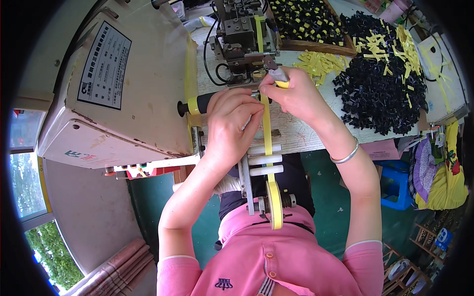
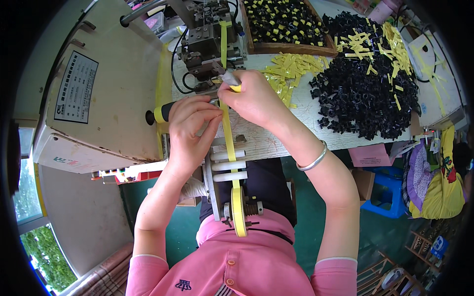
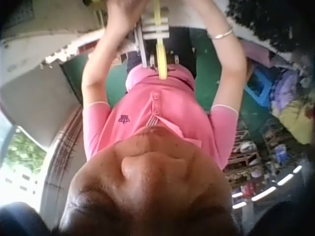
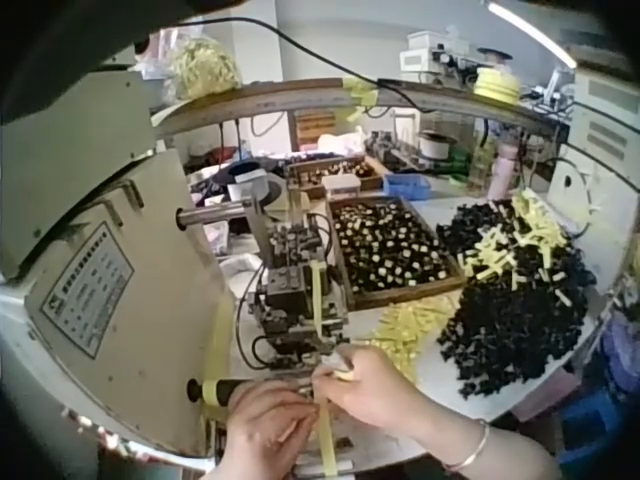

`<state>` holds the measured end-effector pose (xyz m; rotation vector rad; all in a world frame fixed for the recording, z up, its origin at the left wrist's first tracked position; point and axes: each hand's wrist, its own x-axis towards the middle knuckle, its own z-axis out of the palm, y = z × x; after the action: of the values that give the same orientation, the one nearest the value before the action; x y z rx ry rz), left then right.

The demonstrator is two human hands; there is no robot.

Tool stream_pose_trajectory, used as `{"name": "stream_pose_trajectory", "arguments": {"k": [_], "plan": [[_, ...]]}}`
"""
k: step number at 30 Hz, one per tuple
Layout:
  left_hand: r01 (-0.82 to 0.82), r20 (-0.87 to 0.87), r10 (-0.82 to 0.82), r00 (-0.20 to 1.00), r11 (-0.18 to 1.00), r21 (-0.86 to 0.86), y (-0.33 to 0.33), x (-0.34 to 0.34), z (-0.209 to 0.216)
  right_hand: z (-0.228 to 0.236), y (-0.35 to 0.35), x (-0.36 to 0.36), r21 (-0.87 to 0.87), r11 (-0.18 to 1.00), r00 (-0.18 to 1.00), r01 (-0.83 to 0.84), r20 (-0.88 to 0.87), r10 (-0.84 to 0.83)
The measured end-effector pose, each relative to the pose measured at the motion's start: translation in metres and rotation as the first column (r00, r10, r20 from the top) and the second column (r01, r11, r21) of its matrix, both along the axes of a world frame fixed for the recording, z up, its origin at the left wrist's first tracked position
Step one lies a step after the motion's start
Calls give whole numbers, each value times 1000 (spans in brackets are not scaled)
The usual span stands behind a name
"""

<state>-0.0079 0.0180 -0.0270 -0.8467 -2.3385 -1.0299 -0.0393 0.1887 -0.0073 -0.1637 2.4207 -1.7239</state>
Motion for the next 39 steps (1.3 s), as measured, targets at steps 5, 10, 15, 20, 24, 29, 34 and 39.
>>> {"name": "stream_pose_trajectory", "arguments": {"k": [5,10,15,20,24,29,34,39], "plan": [[-9,-14,8,1000,1000,-3,-1,1,-1,2,-3,2,47,999,1000,5,-7,-5],[-12,-14,12,1000,1000,-2,1,1,-1,-7,-4,14,295,947,922,127,-388,-3],[-15,-29,15,999,1000,7,0,1,-1,-6,3,21,340,928,796,151,-598,89],[-30,-36,31,999,999,15,0,1,-2,-7,7,14,481,877,822,-5,-497,278],[-27,4,26,1000,998,62,1,-3,1,-15,9,0,397,917,846,-40,-474,243],[-75,192,43,980,984,161,0,-5,10,0,9,-3,99,992,993,-80,90,71],[-68,254,30,967,988,141,0,-5,15,5,8,17,-23,995,941,98,-324,-100],[-64,214,37,976,990,124,2,-5,15,5,-6,26,32,999,853,-27,-520,40]]}}
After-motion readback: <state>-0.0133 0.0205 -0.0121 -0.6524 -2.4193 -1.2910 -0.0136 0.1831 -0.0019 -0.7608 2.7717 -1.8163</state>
